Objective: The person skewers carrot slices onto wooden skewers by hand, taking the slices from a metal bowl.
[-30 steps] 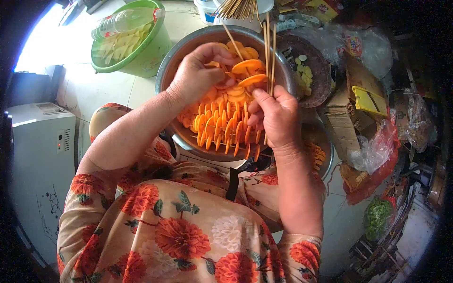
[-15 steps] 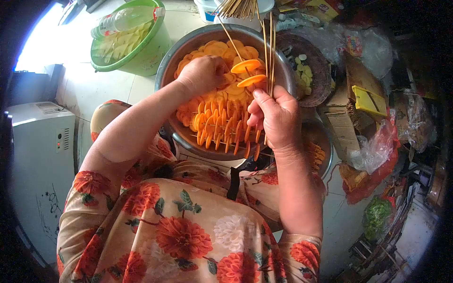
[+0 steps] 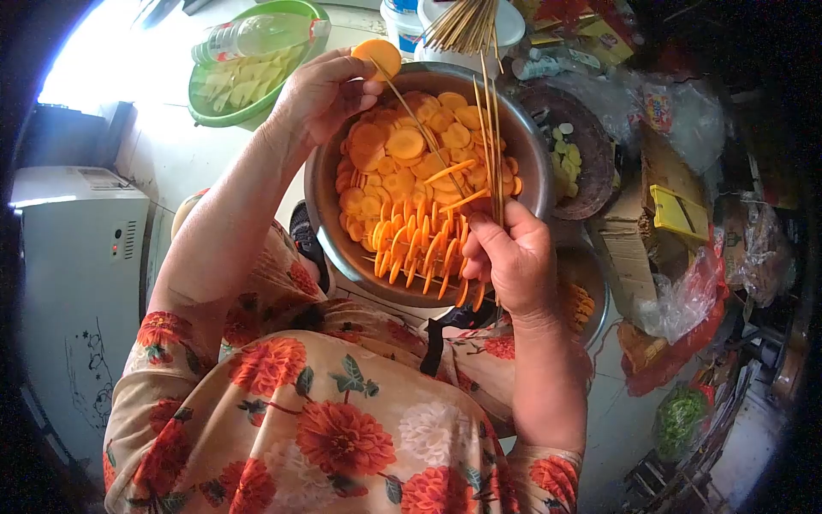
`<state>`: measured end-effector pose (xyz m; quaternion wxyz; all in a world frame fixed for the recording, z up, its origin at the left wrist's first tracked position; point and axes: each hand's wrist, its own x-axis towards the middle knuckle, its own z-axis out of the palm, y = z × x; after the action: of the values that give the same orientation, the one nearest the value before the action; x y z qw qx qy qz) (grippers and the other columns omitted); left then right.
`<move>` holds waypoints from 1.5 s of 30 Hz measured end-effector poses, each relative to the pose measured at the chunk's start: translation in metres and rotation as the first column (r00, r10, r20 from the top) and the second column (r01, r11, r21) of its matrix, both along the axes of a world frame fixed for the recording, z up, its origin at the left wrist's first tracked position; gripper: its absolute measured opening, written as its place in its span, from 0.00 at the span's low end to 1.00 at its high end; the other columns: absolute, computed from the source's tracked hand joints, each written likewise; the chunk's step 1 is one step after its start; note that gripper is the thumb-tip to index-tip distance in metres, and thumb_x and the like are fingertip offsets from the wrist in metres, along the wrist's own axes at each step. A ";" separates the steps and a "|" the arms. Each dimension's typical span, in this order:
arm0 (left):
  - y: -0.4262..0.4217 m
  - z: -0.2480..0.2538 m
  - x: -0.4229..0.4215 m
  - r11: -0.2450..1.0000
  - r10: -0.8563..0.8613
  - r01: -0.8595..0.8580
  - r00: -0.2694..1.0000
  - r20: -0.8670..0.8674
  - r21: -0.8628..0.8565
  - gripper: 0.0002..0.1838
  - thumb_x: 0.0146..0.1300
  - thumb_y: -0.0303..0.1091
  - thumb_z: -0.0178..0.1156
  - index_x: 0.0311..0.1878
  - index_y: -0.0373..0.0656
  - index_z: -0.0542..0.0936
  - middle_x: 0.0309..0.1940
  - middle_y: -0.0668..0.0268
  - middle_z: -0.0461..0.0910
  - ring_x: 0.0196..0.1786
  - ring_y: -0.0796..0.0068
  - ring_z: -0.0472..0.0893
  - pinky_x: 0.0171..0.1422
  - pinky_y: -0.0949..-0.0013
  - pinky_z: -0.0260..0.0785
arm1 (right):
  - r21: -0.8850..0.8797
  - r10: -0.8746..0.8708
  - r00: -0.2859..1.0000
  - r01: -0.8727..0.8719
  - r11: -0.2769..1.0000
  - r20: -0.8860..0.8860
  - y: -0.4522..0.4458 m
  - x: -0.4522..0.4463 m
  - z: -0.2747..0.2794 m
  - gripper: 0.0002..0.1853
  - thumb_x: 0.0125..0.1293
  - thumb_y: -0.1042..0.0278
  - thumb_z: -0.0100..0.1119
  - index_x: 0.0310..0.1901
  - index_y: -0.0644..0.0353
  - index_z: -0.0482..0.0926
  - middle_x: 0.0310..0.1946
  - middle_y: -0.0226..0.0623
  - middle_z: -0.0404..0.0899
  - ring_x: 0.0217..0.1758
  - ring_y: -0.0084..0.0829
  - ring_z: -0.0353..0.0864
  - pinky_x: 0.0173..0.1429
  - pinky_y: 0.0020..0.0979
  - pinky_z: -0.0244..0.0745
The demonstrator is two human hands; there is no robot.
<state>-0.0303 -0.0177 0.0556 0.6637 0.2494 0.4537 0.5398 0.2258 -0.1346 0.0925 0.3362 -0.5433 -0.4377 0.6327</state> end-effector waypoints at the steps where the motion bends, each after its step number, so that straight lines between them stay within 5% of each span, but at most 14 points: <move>1: 0.001 -0.001 -0.001 1.000 0.017 -0.017 1.000 0.020 0.009 0.09 0.60 0.24 0.56 0.43 0.35 0.73 0.35 0.61 0.77 0.29 0.77 0.79 0.32 0.76 0.76 | 0.002 -0.002 1.000 0.002 1.000 0.004 0.000 -0.001 0.000 0.08 0.67 0.66 0.53 0.38 0.62 0.76 0.19 0.30 0.74 0.15 0.19 0.72 0.20 0.18 0.66; 14: -0.001 0.000 0.004 0.982 0.112 -0.097 0.990 -0.086 0.160 0.06 0.60 0.24 0.56 0.41 0.36 0.72 0.35 0.62 0.77 0.32 0.75 0.79 0.38 0.75 0.77 | 0.019 -0.013 0.999 0.012 1.000 0.050 -0.001 -0.003 -0.001 0.08 0.66 0.65 0.54 0.38 0.62 0.77 0.19 0.31 0.74 0.14 0.20 0.71 0.20 0.19 0.67; 16: -0.005 0.001 0.010 0.942 0.217 -0.101 0.911 -0.350 0.321 0.06 0.61 0.24 0.56 0.41 0.37 0.73 0.36 0.62 0.77 0.34 0.75 0.79 0.40 0.75 0.77 | 0.014 -0.013 0.999 0.013 1.000 0.042 -0.001 -0.002 -0.003 0.08 0.66 0.65 0.54 0.38 0.62 0.77 0.19 0.31 0.74 0.14 0.20 0.71 0.20 0.19 0.67; 19: -0.014 0.005 0.017 0.931 0.184 0.006 0.856 -0.484 0.364 0.06 0.61 0.24 0.56 0.41 0.38 0.73 0.35 0.64 0.77 0.35 0.76 0.80 0.41 0.74 0.77 | -0.006 -0.020 0.999 0.020 1.000 0.040 -0.002 -0.001 -0.005 0.08 0.66 0.65 0.54 0.37 0.62 0.77 0.19 0.31 0.74 0.14 0.20 0.71 0.20 0.19 0.67; 24: -0.033 0.002 0.038 0.957 -0.113 0.186 0.946 -0.304 0.223 0.05 0.60 0.21 0.56 0.40 0.38 0.73 0.32 0.66 0.78 0.34 0.78 0.81 0.40 0.76 0.76 | -0.006 -0.061 0.998 0.061 0.998 0.016 0.000 -0.005 -0.007 0.08 0.66 0.67 0.54 0.37 0.62 0.77 0.18 0.31 0.73 0.14 0.20 0.71 0.20 0.19 0.67; 29: -0.044 -0.010 0.054 0.936 -0.203 0.266 0.942 -0.266 0.229 0.07 0.59 0.18 0.55 0.40 0.38 0.73 0.31 0.68 0.76 0.36 0.79 0.80 0.43 0.77 0.76 | 0.008 -0.088 0.996 0.088 0.996 -0.018 0.004 -0.007 -0.009 0.07 0.66 0.67 0.54 0.36 0.63 0.76 0.19 0.31 0.74 0.14 0.19 0.70 0.19 0.19 0.66; 33: -0.051 -0.009 0.059 0.914 -0.176 0.319 0.869 -0.462 0.252 0.11 0.56 0.14 0.55 0.42 0.38 0.73 0.36 0.70 0.75 0.39 0.81 0.80 0.46 0.78 0.75 | 0.005 -0.109 0.994 0.110 0.994 -0.031 0.006 -0.008 -0.011 0.07 0.66 0.67 0.54 0.37 0.62 0.76 0.19 0.30 0.74 0.14 0.18 0.71 0.20 0.18 0.66; 40: -0.051 -0.005 0.056 0.900 -0.173 0.321 0.884 -0.435 0.295 0.13 0.56 0.13 0.54 0.43 0.37 0.73 0.37 0.69 0.76 0.41 0.82 0.79 0.47 0.78 0.75 | 0.006 -0.099 0.995 0.100 0.995 -0.031 0.007 -0.009 -0.013 0.07 0.66 0.67 0.54 0.39 0.61 0.77 0.21 0.30 0.75 0.15 0.18 0.71 0.20 0.17 0.66; 42: -0.052 0.006 0.052 0.892 -0.174 0.369 0.814 -0.554 0.261 0.12 0.57 0.15 0.54 0.44 0.36 0.72 0.38 0.68 0.76 0.42 0.80 0.80 0.48 0.76 0.75 | 0.034 -0.094 0.993 0.096 0.995 -0.074 0.007 -0.008 -0.015 0.07 0.66 0.67 0.54 0.40 0.61 0.77 0.21 0.30 0.74 0.16 0.18 0.71 0.22 0.17 0.66; 45: -0.052 0.009 0.050 0.894 -0.193 0.291 0.936 -0.293 0.340 0.10 0.60 0.18 0.56 0.44 0.36 0.73 0.39 0.67 0.76 0.43 0.76 0.81 0.50 0.74 0.74 | 0.058 -0.089 0.988 0.097 0.994 -0.129 0.006 -0.008 -0.013 0.08 0.67 0.67 0.54 0.41 0.61 0.76 0.21 0.29 0.75 0.17 0.18 0.71 0.22 0.18 0.66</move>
<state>0.0193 -0.0694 0.0641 0.6026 0.4940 0.3866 0.4933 0.2182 -0.1284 0.0791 0.4094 -0.5112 -0.4097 0.6350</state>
